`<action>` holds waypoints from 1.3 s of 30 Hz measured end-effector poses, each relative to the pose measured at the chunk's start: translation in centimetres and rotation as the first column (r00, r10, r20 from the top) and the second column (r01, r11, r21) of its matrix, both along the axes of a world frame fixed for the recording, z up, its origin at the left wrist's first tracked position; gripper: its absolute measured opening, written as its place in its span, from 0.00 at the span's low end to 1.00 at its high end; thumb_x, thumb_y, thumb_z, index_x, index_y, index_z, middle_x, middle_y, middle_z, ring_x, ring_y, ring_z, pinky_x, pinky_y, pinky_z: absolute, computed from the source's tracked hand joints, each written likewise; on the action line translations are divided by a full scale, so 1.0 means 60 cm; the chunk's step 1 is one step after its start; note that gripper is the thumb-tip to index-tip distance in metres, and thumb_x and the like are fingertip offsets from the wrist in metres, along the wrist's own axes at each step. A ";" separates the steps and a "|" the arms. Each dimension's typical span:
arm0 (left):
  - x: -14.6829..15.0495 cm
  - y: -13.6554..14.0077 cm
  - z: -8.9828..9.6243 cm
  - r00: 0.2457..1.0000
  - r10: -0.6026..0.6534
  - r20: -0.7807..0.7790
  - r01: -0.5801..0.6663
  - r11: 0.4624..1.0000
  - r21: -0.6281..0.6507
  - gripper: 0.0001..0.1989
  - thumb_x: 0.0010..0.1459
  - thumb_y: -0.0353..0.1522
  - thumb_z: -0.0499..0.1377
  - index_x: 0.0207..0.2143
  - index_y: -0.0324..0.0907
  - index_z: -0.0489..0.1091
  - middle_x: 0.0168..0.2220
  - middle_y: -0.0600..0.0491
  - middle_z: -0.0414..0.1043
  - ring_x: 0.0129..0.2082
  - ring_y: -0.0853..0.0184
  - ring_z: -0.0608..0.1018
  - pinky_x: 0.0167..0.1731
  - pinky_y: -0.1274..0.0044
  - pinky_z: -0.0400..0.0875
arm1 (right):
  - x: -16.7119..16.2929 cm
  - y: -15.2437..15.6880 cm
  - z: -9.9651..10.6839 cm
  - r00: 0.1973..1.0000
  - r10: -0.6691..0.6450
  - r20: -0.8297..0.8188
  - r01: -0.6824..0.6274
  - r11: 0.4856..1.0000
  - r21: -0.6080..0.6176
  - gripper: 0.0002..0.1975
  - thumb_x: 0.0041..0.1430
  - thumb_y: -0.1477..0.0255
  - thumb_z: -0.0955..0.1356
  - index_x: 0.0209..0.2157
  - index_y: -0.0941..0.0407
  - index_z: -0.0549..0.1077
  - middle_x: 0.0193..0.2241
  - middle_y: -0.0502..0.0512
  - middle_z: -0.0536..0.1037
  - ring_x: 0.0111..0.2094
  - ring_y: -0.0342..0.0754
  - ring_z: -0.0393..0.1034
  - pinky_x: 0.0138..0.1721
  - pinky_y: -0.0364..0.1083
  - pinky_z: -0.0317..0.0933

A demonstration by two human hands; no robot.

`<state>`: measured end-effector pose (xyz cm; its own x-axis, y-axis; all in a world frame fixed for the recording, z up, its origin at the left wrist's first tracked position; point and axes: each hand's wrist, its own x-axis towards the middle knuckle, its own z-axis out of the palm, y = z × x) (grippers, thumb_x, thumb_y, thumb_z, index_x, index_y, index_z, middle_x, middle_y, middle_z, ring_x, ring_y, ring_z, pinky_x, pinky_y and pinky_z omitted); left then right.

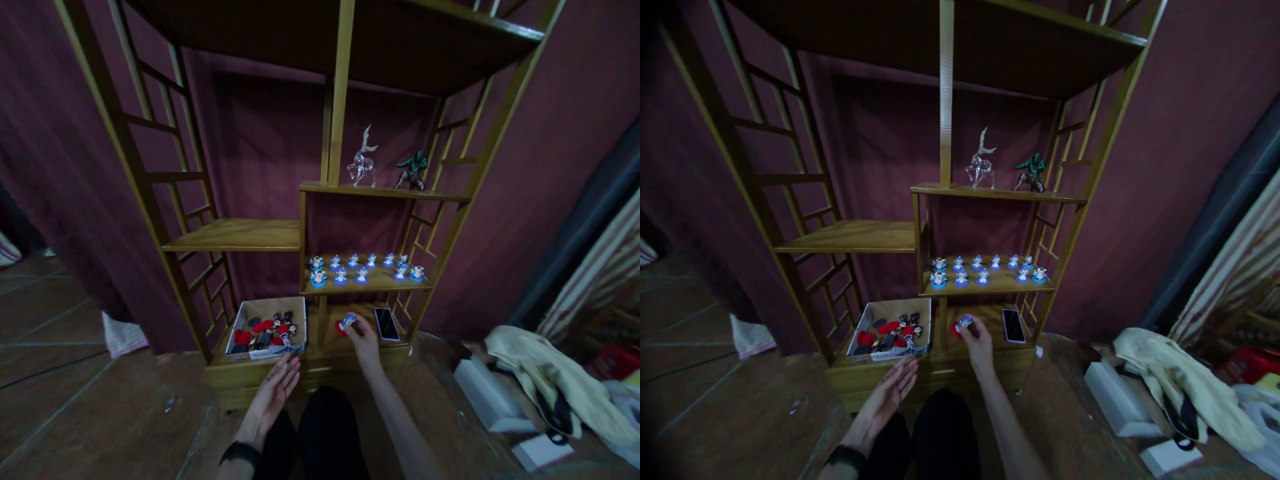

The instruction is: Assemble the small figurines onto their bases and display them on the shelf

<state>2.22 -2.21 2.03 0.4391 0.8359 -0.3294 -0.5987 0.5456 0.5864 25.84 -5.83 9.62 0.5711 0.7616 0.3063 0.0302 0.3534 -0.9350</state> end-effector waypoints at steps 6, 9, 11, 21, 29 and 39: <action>-0.010 0.013 -0.011 0.999 0.040 -0.026 -0.040 0.999 0.003 0.18 0.53 0.23 0.56 0.46 0.42 0.67 0.48 0.45 0.70 0.47 0.63 0.73 0.45 0.73 0.70 | 0.206 0.053 0.120 0.948 -0.251 0.197 0.243 0.968 0.063 0.23 0.42 0.64 0.70 0.42 0.59 0.71 0.27 0.53 0.76 0.28 0.44 0.68 0.36 0.47 0.63; -0.007 0.015 -0.009 0.997 0.050 -0.056 -0.051 0.998 -0.024 0.18 0.52 0.22 0.56 0.47 0.42 0.67 0.47 0.46 0.71 0.46 0.64 0.74 0.44 0.73 0.72 | 0.264 0.098 0.143 0.875 -0.292 0.386 0.310 0.951 0.016 0.22 0.41 0.64 0.70 0.40 0.60 0.73 0.24 0.50 0.74 0.25 0.43 0.66 0.34 0.46 0.62; -0.005 0.015 -0.008 0.997 0.047 -0.065 -0.049 0.998 -0.031 0.19 0.52 0.22 0.56 0.47 0.42 0.67 0.47 0.45 0.71 0.45 0.64 0.75 0.43 0.74 0.72 | 0.285 0.122 0.146 0.812 -0.302 0.499 0.357 0.934 -0.016 0.21 0.42 0.64 0.69 0.39 0.59 0.73 0.24 0.50 0.74 0.26 0.43 0.66 0.34 0.46 0.62; -0.005 0.021 -0.010 0.994 0.037 -0.105 -0.040 0.999 -0.031 0.20 0.51 0.21 0.56 0.48 0.38 0.65 0.48 0.43 0.69 0.46 0.62 0.74 0.43 0.72 0.72 | 0.318 0.149 0.121 0.747 -0.215 0.629 0.376 0.917 -0.133 0.18 0.44 0.65 0.69 0.40 0.55 0.73 0.27 0.50 0.75 0.29 0.46 0.67 0.36 0.47 0.61; -0.006 0.019 -0.010 0.996 0.022 -0.088 -0.024 1.000 -0.019 0.20 0.52 0.22 0.57 0.49 0.38 0.65 0.48 0.42 0.70 0.46 0.61 0.74 0.44 0.71 0.72 | 0.323 0.145 0.124 0.727 -0.133 0.674 0.330 0.928 -0.173 0.17 0.46 0.64 0.66 0.39 0.56 0.72 0.26 0.50 0.74 0.28 0.45 0.68 0.35 0.45 0.62; -0.009 0.021 -0.012 0.996 0.048 -0.076 -0.051 0.998 -0.040 0.22 0.50 0.21 0.57 0.50 0.37 0.64 0.47 0.42 0.71 0.46 0.62 0.74 0.45 0.72 0.71 | 0.311 0.144 0.116 0.683 -0.164 0.712 0.353 0.927 -0.125 0.16 0.48 0.68 0.64 0.41 0.55 0.71 0.30 0.53 0.74 0.32 0.47 0.68 0.38 0.48 0.62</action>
<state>1.66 -0.97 1.32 0.3703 0.8408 -0.3949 -0.5812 0.5413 0.6076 44.49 2.79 16.59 0.4636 0.7153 0.5228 0.7431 0.0075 -0.6692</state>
